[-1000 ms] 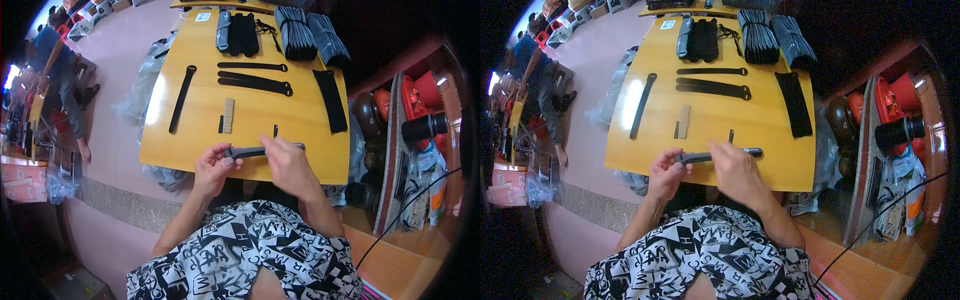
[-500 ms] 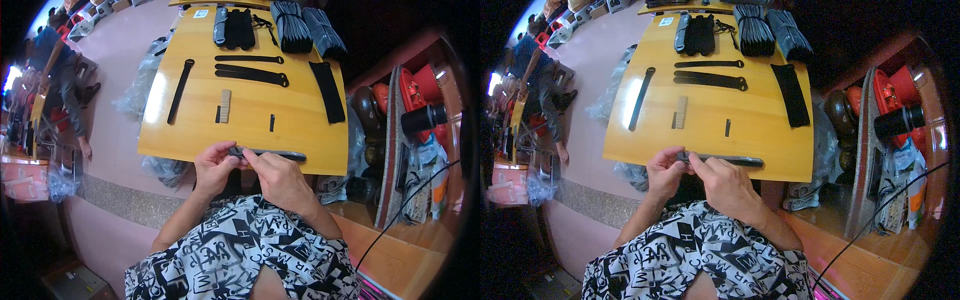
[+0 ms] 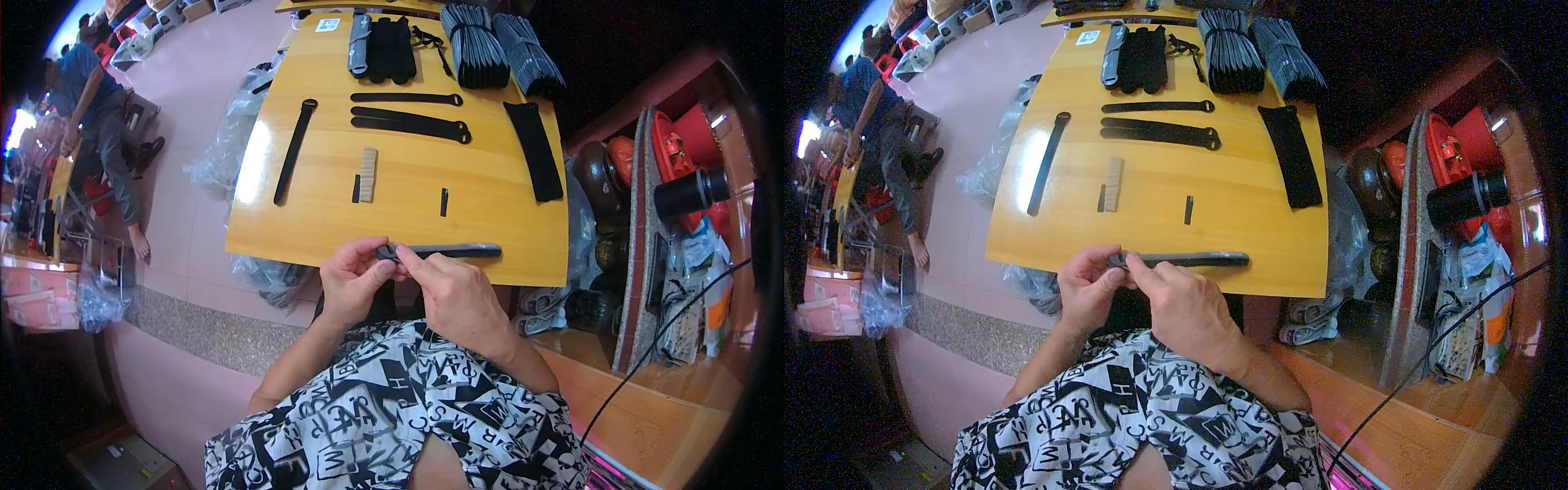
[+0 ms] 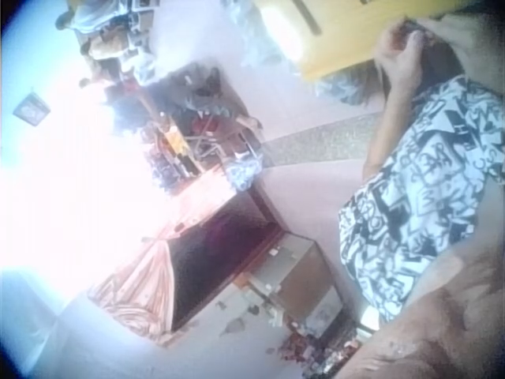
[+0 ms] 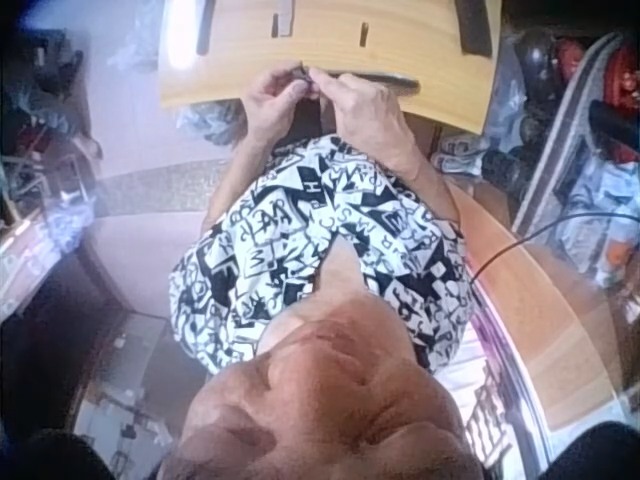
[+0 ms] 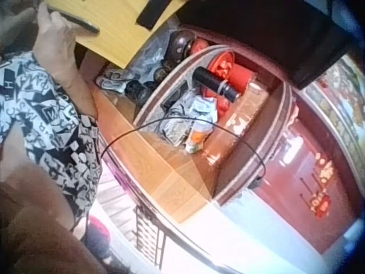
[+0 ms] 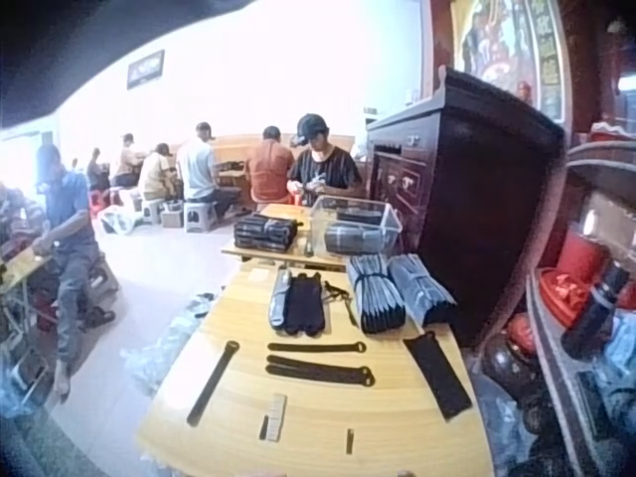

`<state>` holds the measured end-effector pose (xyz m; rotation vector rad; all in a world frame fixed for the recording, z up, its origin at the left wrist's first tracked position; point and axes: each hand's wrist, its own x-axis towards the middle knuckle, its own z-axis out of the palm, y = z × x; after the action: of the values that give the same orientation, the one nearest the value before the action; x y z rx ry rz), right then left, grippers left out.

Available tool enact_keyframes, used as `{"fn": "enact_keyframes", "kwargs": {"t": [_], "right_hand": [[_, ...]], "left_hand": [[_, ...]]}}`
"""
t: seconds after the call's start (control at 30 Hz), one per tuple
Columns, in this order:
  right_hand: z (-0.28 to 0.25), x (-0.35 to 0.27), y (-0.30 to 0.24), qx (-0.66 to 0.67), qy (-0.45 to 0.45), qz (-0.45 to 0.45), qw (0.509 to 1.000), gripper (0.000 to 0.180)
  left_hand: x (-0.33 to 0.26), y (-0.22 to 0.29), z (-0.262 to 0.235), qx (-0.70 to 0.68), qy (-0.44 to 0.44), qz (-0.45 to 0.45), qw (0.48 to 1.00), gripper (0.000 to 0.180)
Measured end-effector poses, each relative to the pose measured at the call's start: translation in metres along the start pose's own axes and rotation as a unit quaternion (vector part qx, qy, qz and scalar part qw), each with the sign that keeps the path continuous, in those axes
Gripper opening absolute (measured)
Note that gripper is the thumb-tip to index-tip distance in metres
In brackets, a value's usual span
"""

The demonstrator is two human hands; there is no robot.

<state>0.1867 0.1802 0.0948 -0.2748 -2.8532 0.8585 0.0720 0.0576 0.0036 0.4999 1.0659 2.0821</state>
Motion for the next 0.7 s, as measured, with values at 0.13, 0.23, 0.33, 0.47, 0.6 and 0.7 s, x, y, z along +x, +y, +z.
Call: {"fn": "enact_keyframes", "kwargs": {"t": [0.13, 0.23, 0.33, 0.47, 0.6, 0.7], "right_hand": [[0.000, -0.001, -0.009, -0.039, 0.005, 0.020, 0.999, 0.046], [0.001, -0.002, -0.013, -0.072, -0.004, 0.029, 0.997, 0.049], [0.003, -0.005, -0.008, -0.016, -0.013, 0.033, 0.999, 0.050], [0.008, -0.010, -0.002, 0.087, 0.027, 0.041, 0.995, 0.051], [0.001, -0.016, -0.012, -0.057, 0.013, 0.031, 0.998, 0.049], [-0.002, -0.020, -0.015, -0.168, 0.008, 0.013, 0.986, 0.047]], "left_hand": [[-0.002, 0.001, 0.004, 0.074, 0.010, 0.021, 0.997, 0.031], [-0.002, 0.001, 0.003, 0.151, 0.015, 0.032, 0.988, 0.028], [-0.003, 0.008, 0.009, 0.212, 0.009, 0.061, 0.975, 0.026], [-0.002, 0.012, 0.015, 0.232, -0.002, 0.091, 0.968, 0.026], [0.001, 0.012, 0.017, 0.347, -0.026, 0.149, 0.926, 0.024], [0.000, 0.018, 0.026, 0.349, -0.042, 0.157, 0.923, 0.024]]}}
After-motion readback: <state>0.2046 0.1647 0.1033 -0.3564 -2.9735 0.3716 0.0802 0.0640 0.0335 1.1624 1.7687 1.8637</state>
